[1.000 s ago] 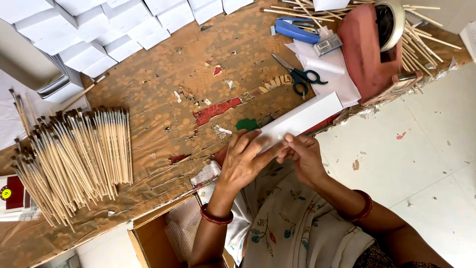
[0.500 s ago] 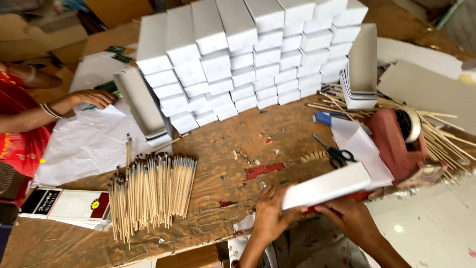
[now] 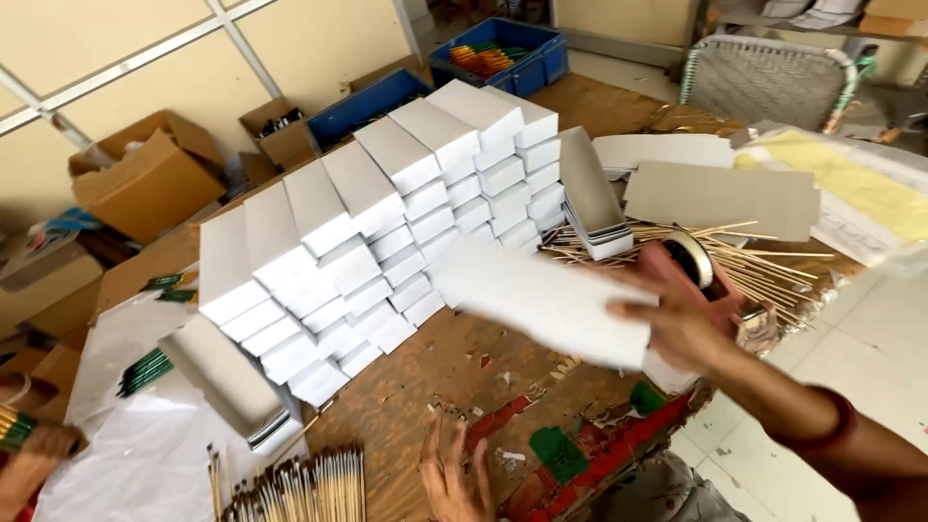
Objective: The person gathers bundles of sticks by hand, wraps them in bubble wrap, and inserts the bundles into white cardboard boxes. They use a tape dispenser to seal the boxes and handle loose sticks on the table.
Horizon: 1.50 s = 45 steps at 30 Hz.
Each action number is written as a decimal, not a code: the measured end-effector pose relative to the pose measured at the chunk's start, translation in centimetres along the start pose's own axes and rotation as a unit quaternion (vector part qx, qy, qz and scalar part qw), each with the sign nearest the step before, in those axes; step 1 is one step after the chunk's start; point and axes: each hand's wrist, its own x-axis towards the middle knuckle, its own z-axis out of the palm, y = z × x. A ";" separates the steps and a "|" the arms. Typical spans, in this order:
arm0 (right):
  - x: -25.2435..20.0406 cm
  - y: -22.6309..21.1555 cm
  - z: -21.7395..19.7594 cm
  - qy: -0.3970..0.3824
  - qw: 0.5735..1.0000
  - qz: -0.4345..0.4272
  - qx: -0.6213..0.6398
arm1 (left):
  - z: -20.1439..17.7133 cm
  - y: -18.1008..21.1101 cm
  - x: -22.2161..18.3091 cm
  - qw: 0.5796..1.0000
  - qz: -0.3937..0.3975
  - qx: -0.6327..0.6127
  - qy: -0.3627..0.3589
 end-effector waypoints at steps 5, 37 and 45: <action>16.2 -9.8 -2.8 0.150 0.950 -0.274 -0.033 | 7.0 -11.7 -5.2 0.997 0.046 -0.022 -0.055; 42.4 -2.0 -10.4 0.173 0.920 -0.111 -0.333 | -9.1 -24.3 33.8 0.824 -0.294 -0.484 -0.026; 38.1 -6.0 -6.3 0.260 0.918 -0.129 -0.271 | -8.4 -19.3 34.2 0.902 -0.284 -0.319 0.057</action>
